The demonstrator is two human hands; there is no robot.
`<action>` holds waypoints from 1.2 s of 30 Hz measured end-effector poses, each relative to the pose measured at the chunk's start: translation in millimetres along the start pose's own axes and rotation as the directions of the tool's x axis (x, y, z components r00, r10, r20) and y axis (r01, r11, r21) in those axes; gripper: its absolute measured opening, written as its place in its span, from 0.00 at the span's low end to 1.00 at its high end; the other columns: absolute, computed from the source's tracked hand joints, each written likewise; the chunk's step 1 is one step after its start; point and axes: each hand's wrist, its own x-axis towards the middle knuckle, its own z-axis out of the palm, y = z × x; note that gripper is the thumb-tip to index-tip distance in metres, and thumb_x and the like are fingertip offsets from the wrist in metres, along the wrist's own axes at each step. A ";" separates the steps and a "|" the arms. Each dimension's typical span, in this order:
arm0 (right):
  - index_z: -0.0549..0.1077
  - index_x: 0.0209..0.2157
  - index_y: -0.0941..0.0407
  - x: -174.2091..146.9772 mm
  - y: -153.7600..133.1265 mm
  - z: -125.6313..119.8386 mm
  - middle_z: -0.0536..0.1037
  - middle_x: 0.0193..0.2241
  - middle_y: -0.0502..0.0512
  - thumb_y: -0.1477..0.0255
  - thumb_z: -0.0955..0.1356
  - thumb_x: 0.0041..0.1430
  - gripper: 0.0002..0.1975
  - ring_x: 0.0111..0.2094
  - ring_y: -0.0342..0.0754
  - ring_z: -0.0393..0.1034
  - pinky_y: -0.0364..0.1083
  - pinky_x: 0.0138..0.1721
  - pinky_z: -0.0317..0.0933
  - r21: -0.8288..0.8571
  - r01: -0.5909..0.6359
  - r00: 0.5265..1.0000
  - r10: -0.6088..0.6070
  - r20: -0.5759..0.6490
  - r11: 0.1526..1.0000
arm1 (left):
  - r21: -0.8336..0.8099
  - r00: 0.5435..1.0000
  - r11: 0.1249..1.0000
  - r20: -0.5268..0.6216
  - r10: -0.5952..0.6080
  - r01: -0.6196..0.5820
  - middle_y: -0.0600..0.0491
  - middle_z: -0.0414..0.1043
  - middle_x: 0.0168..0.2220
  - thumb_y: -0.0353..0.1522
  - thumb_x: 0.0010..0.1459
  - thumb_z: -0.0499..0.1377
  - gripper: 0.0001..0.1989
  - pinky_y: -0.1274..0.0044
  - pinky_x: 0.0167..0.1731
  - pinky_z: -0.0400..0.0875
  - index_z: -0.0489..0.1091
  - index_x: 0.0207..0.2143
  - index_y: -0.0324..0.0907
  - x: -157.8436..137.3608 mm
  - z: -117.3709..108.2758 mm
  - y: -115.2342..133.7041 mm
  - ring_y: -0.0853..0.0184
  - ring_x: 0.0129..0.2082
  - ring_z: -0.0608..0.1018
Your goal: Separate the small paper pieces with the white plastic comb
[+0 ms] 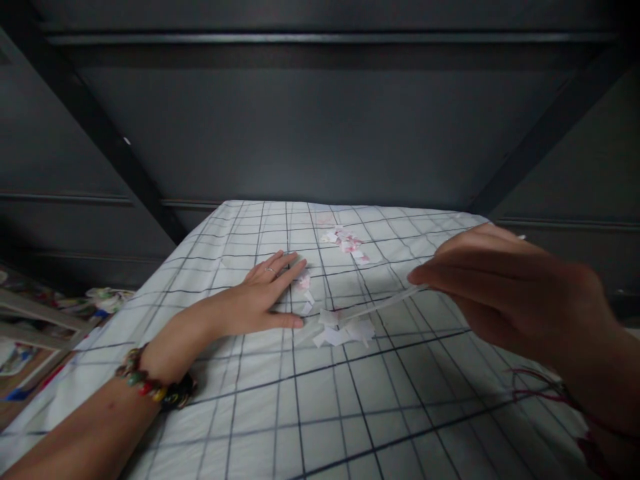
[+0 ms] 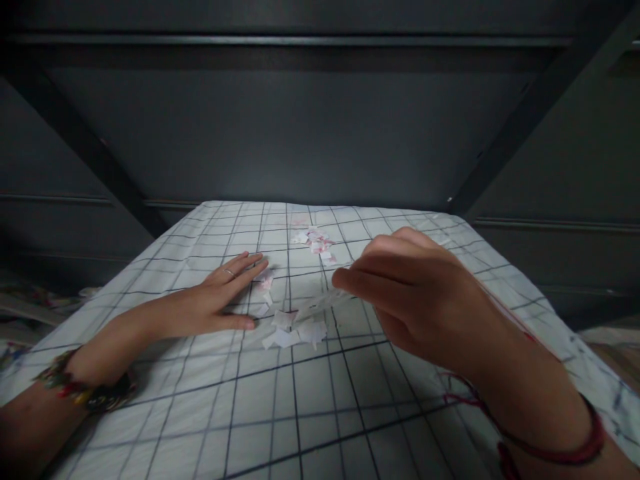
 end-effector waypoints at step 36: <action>0.69 0.37 0.58 12.7 -22.2 11.2 0.74 0.29 0.51 0.87 0.62 0.54 0.12 0.34 0.43 0.64 0.45 0.36 0.59 0.166 0.032 0.999 -0.025 -0.045 0.986 | -0.009 0.992 0.998 0.107 -0.059 0.060 0.37 0.26 0.65 0.56 0.51 0.53 0.52 0.62 0.57 0.41 0.31 0.64 0.37 -3.1 -10.6 7.2 0.49 0.63 0.34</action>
